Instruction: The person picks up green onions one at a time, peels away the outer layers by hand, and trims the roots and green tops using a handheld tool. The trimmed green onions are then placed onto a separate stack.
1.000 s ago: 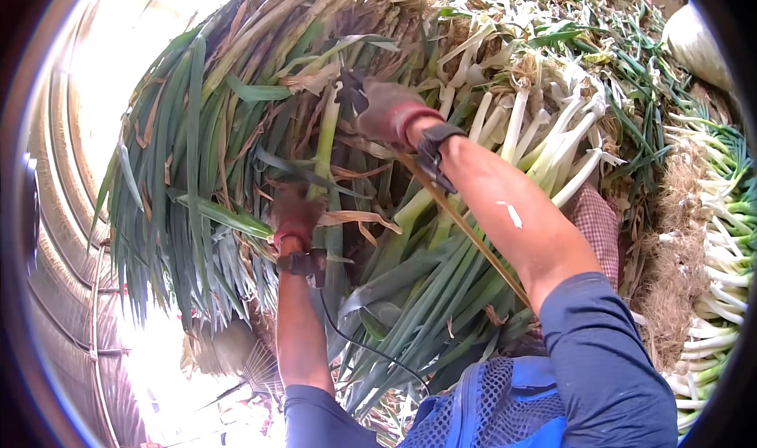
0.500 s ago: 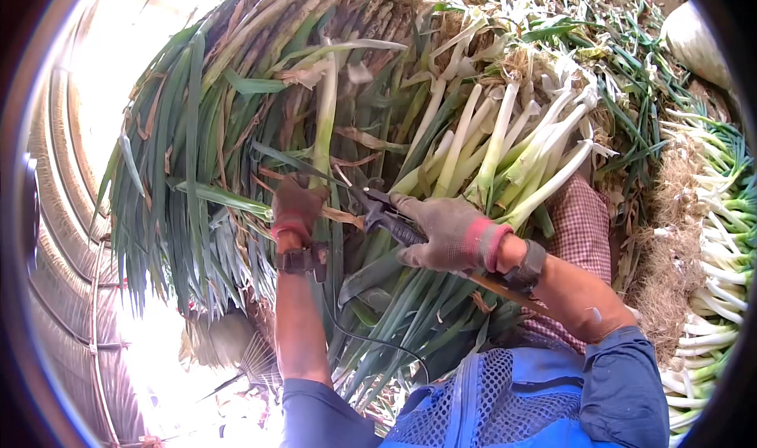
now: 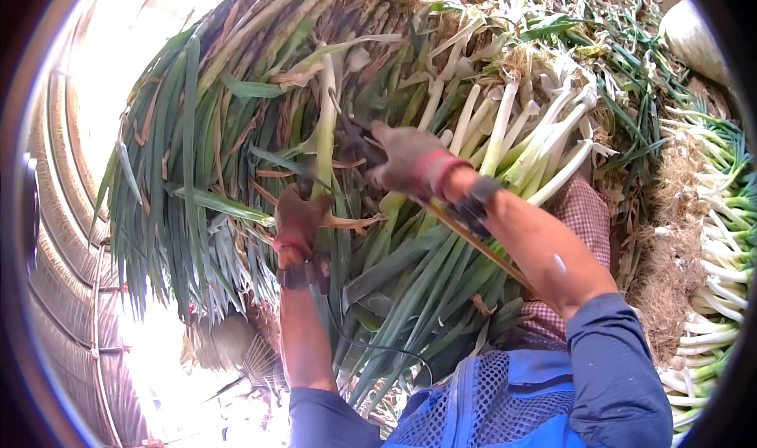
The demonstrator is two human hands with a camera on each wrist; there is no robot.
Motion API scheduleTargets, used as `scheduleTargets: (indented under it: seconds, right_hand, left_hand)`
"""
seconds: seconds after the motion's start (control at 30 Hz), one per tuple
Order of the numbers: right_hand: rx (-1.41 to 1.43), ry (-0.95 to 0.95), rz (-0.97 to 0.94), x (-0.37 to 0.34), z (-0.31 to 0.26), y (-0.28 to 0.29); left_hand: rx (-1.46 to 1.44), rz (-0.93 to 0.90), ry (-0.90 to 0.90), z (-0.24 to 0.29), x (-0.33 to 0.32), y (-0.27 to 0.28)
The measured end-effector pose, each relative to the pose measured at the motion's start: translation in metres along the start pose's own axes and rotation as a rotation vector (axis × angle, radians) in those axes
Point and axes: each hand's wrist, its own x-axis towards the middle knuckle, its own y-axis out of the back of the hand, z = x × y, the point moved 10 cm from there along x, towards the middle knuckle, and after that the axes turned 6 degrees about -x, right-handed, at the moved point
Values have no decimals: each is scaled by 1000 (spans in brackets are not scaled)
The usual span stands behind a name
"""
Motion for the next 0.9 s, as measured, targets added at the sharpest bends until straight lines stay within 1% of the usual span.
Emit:
scheduleTargets:
  seconds: [0.03,0.1,0.17,0.2,0.27,0.3,0.37,0.4,0.43,0.5,0.57,0.63,0.7,0.73,0.77,0.8,0.87,0.9]
  right_hand:
    - [-57,-20,25,15,1,7]
    - [-57,-55,38,39,2,18]
    - [-77,-100,82,57,8,28]
    - [-76,-101,83,57,12,26]
    - [-73,-20,44,50,9,21]
    - [-74,-19,43,44,12,18]
    - [-100,-6,21,27,16,8]
    - [-116,4,15,17,18,5]
    - [-20,8,-54,1,17,-3]
    - [-43,-16,-86,-24,27,-19]
    - [-70,-43,-113,-52,35,-27]
    - [-61,45,-281,-84,27,-42]
    - [-78,24,-267,-103,37,-43]
    - [-98,5,-250,-109,41,-40]
    - [-112,-12,-180,-113,45,-27]
    - [-110,-11,-180,-120,45,-21]
    - [71,66,-200,-131,40,-14]
    - [48,125,-251,-137,37,-20]
  left_hand:
    - [0,19,-20,3,-3,2]
    - [1,37,-40,4,-6,4]
    - [-34,-30,11,-1,-9,-1]
    - [-33,-31,11,-1,-13,-1]
    - [-84,-35,18,2,-21,1]
    - [-86,-35,19,-1,-21,0]
    - [-111,-41,-59,0,-20,-5]
    - [-113,-40,-63,-1,-19,-6]
    - [-114,-45,-63,-2,-21,-6]
    - [-114,-53,-59,-5,-23,-8]
    - [-28,-35,-101,-2,-24,-8]
    - [-35,-22,-112,0,-30,-10]
    - [-38,-6,-123,1,-36,-9]
    - [-25,-3,-100,0,-38,-10]
    - [-11,0,-78,-2,-41,-9]
    - [-10,0,-77,-2,-44,-9]
    - [71,12,-81,5,-52,-5]
    - [75,9,-81,6,-56,-3]
